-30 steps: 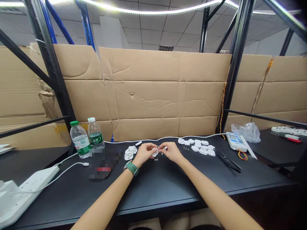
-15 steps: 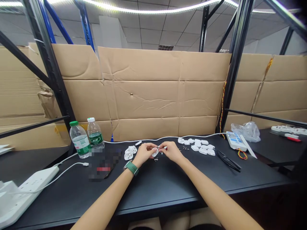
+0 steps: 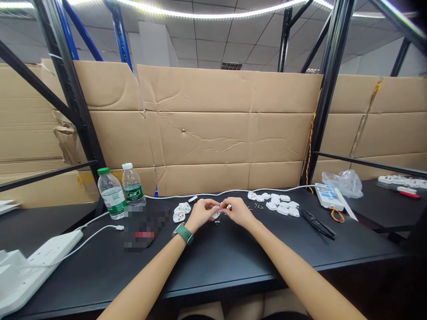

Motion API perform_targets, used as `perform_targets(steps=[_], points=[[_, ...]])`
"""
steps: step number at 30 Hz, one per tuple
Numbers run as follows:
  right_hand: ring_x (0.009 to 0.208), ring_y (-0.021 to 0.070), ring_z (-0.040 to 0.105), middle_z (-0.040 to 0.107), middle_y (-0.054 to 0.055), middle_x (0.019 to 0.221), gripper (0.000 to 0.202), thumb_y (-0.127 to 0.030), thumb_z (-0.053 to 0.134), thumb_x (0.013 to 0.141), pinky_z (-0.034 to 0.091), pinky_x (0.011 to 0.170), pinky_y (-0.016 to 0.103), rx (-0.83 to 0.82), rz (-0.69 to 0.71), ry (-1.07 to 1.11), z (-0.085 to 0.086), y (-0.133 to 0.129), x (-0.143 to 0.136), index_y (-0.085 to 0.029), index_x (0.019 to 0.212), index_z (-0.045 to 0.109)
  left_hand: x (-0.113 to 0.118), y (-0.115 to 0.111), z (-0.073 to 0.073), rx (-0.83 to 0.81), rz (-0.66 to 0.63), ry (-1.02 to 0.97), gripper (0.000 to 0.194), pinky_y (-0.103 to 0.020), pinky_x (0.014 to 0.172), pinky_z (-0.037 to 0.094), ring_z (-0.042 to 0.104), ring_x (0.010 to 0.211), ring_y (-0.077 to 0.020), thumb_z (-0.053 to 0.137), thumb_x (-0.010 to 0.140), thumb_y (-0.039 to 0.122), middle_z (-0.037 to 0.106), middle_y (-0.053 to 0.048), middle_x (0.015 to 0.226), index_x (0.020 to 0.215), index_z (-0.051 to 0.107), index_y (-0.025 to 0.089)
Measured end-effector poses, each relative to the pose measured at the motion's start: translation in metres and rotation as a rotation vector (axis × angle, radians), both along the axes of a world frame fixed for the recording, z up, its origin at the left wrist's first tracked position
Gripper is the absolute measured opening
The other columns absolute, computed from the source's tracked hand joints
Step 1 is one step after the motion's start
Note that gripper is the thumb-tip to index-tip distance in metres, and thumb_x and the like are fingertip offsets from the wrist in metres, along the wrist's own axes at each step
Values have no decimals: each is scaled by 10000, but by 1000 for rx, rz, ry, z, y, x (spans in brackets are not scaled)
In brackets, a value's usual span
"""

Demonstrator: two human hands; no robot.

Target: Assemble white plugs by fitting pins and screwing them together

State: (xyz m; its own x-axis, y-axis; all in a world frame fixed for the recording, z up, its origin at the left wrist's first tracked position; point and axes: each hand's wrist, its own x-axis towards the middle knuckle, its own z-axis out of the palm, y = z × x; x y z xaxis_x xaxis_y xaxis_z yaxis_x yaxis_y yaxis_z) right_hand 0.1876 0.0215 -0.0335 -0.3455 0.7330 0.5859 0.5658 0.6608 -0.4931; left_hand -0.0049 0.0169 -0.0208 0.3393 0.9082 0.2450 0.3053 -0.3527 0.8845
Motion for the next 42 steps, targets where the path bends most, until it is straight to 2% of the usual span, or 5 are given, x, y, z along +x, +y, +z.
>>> perform_targets(steps=[10, 17, 28, 34, 42], points=[[738, 150, 630, 704, 20, 822, 48, -248, 696, 837, 473, 675, 239, 33, 22, 56, 2, -3, 0, -210, 809, 700, 2, -4, 3, -28, -50, -74, 438, -273, 594, 576, 685, 908, -249, 695, 762, 517, 723, -116, 981, 1011, 706, 157], [725, 158, 641, 725, 11, 792, 56, -205, 704, 818, 465, 675, 247, -6, 32, 66, 4, -1, 1, -223, 777, 738, 3, -3, 1, -88, -34, -120, 479, -298, 613, 592, 678, 881, -239, 739, 712, 526, 719, -110, 954, 1004, 714, 147], [742, 166, 645, 727, 27, 830, 39, -244, 721, 818, 476, 682, 250, 20, 9, 48, 1, 1, 2, -228, 824, 756, 4, -8, 5, -143, -65, -175, 449, -343, 670, 612, 666, 894, -233, 738, 731, 509, 696, -111, 979, 979, 685, 139], [711, 155, 628, 714, 27, 802, 62, -260, 715, 834, 468, 665, 245, 41, 18, 26, 1, 0, 1, -226, 823, 765, 4, -6, 1, -183, -60, -194, 471, -341, 683, 614, 678, 848, -217, 767, 718, 502, 705, -94, 877, 996, 657, 138], [713, 151, 631, 712, 22, 795, 43, -245, 726, 828, 468, 657, 238, 53, 20, 24, 1, 1, 1, -223, 813, 760, 3, -4, -2, -177, -55, -197, 452, -331, 668, 613, 681, 865, -223, 754, 729, 495, 711, -99, 896, 990, 659, 138]])
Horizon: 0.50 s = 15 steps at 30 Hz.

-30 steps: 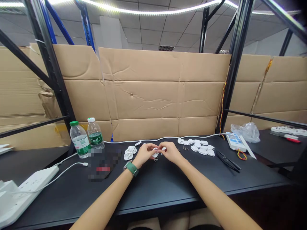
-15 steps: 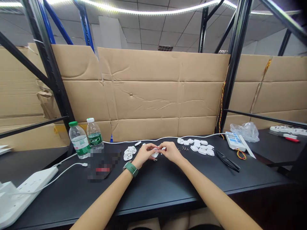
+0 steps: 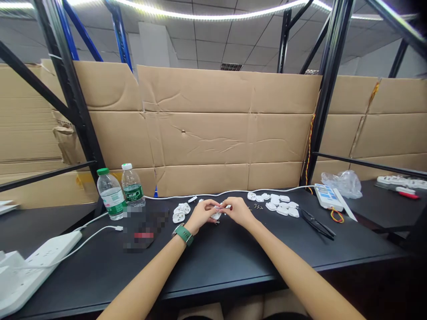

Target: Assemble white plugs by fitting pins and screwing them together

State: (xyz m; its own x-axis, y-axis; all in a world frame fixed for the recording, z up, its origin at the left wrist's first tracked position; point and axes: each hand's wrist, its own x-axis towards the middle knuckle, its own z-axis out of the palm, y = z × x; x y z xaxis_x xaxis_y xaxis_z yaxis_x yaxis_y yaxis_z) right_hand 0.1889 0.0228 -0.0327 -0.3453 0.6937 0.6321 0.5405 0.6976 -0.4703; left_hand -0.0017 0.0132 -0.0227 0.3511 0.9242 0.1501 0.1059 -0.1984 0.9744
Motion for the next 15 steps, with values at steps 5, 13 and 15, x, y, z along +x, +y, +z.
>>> perform_targets(steps=[5, 13, 15], points=[[698, 150, 629, 715, 18, 801, 32, -232, 738, 817, 473, 657, 245, 15, 6, -11, -2, 2, 1, -233, 836, 765, 1, 0, 1, 4, 18, 21, 439, -333, 662, 615, 680, 849, -220, 745, 733, 491, 702, -89, 868, 980, 660, 138], [699, 148, 605, 683, 6, 775, 42, -206, 722, 791, 462, 654, 251, -8, 17, 38, 2, -1, 0, -216, 756, 700, 1, 2, -1, 45, 29, 50, 387, -329, 647, 611, 673, 811, -205, 717, 747, 453, 698, -83, 863, 974, 676, 143], [702, 148, 595, 669, 2, 769, 35, -223, 708, 787, 458, 654, 253, -29, 18, 62, 3, -2, -2, -213, 763, 685, 0, 3, -2, 59, 44, 72, 379, -327, 639, 608, 670, 812, -206, 701, 754, 451, 698, -85, 866, 971, 685, 141]])
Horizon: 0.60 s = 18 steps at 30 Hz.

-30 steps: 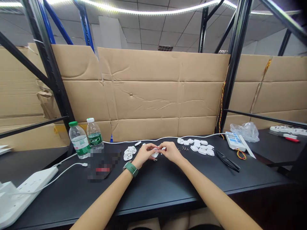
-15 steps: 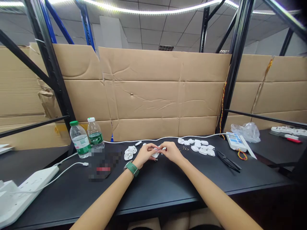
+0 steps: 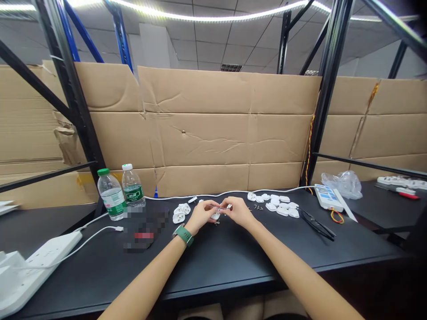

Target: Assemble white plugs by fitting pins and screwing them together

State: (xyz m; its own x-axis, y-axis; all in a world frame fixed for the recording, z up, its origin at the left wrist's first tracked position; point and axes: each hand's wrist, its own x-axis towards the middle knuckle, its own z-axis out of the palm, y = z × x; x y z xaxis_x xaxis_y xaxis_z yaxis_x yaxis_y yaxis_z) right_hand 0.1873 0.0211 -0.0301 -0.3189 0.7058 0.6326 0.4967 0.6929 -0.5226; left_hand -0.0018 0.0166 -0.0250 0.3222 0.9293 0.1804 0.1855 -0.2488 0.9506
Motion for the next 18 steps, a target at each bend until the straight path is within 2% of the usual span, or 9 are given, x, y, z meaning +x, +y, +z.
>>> perform_targets(steps=[2, 5, 7, 9, 13, 18], points=[[686, 146, 580, 643, -7, 749, 34, -232, 679, 784, 459, 654, 259, -38, -29, 46, 0, 1, -1, -212, 807, 667, -1, 2, -1, 17, 15, 18, 384, -324, 631, 606, 669, 829, -213, 691, 754, 459, 699, -87, 877, 971, 693, 142], [653, 145, 556, 593, -28, 724, 177, -183, 609, 743, 462, 644, 273, -113, -133, 150, -4, 7, 1, -210, 918, 607, -2, 4, -1, 45, 35, 45, 386, -313, 611, 602, 666, 832, -214, 680, 751, 462, 699, -86, 883, 966, 710, 144], [682, 153, 567, 592, -25, 762, 281, -137, 563, 692, 472, 659, 286, -130, -183, 215, -7, 13, 5, -209, 964, 561, -2, 5, -1, 65, 48, 70, 376, -301, 593, 597, 663, 813, -208, 672, 752, 453, 697, -84, 864, 958, 722, 142], [762, 171, 598, 615, 0, 824, 283, -128, 539, 683, 490, 706, 308, -102, -202, 273, -8, 17, 9, -209, 954, 554, -3, 6, -1, 87, 62, 84, 359, -289, 581, 593, 658, 798, -200, 658, 762, 437, 693, -80, 849, 958, 728, 144], [883, 217, 637, 672, 52, 931, 199, -238, 566, 782, 514, 678, 316, -74, -193, 394, 0, 15, 14, -217, 976, 603, -5, 6, 1, 131, 111, 115, 293, -270, 564, 590, 643, 756, -178, 619, 783, 378, 661, -50, 801, 959, 730, 170], [757, 206, 635, 693, 50, 858, 213, -392, 543, 902, 487, 668, 307, 13, -188, 408, 18, -3, 13, -210, 933, 650, -7, 5, 5, 156, 160, 150, 240, -253, 553, 583, 617, 677, -148, 584, 789, 324, 610, -19, 714, 918, 729, 181]])
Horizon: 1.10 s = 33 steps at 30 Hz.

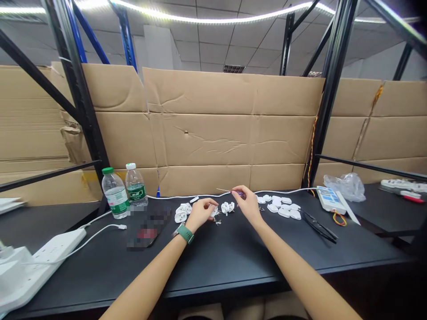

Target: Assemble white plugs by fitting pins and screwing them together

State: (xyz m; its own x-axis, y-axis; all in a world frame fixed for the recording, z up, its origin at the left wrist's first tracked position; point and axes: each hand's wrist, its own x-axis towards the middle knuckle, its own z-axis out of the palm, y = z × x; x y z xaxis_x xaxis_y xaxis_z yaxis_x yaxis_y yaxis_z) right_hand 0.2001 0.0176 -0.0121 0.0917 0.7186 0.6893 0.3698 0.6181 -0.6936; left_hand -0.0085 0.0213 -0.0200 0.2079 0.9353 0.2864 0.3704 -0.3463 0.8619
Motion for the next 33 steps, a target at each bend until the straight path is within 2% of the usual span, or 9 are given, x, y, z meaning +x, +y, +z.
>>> perform_targets(steps=[5, 8, 19, 33], points=[[652, 160, 556, 631, 8, 737, 257, -362, 451, 977, 416, 658, 275, 140, -3, -135, 10, -12, -1, -207, 827, 591, -1, -1, 2, 41, 16, 55, 232, -243, 527, 567, 598, 634, -142, 572, 794, 317, 600, -15, 677, 887, 726, 169], [615, 146, 511, 588, -1, 692, 277, -340, 437, 986, 387, 630, 263, 168, 25, -206, 12, -15, -1, -204, 773, 553, -2, -2, 2, 56, 38, 91, 232, -222, 520, 553, 593, 623, -134, 556, 804, 299, 594, -11, 673, 893, 730, 175], [671, 181, 540, 614, 32, 719, 270, -349, 427, 976, 420, 674, 296, 115, 68, -295, 9, -13, -2, -219, 780, 561, -1, -2, 2, 57, 43, 127, 253, -233, 527, 551, 598, 625, -141, 553, 803, 299, 622, -28, 705, 903, 747, 171], [668, 171, 544, 608, 18, 727, 246, -316, 434, 976, 405, 663, 285, 152, 97, -308, 9, -15, -4, -217, 781, 548, -1, -3, 2, 38, 29, 90, 272, -258, 544, 578, 610, 665, -155, 562, 799, 328, 643, -41, 739, 911, 742, 157]])
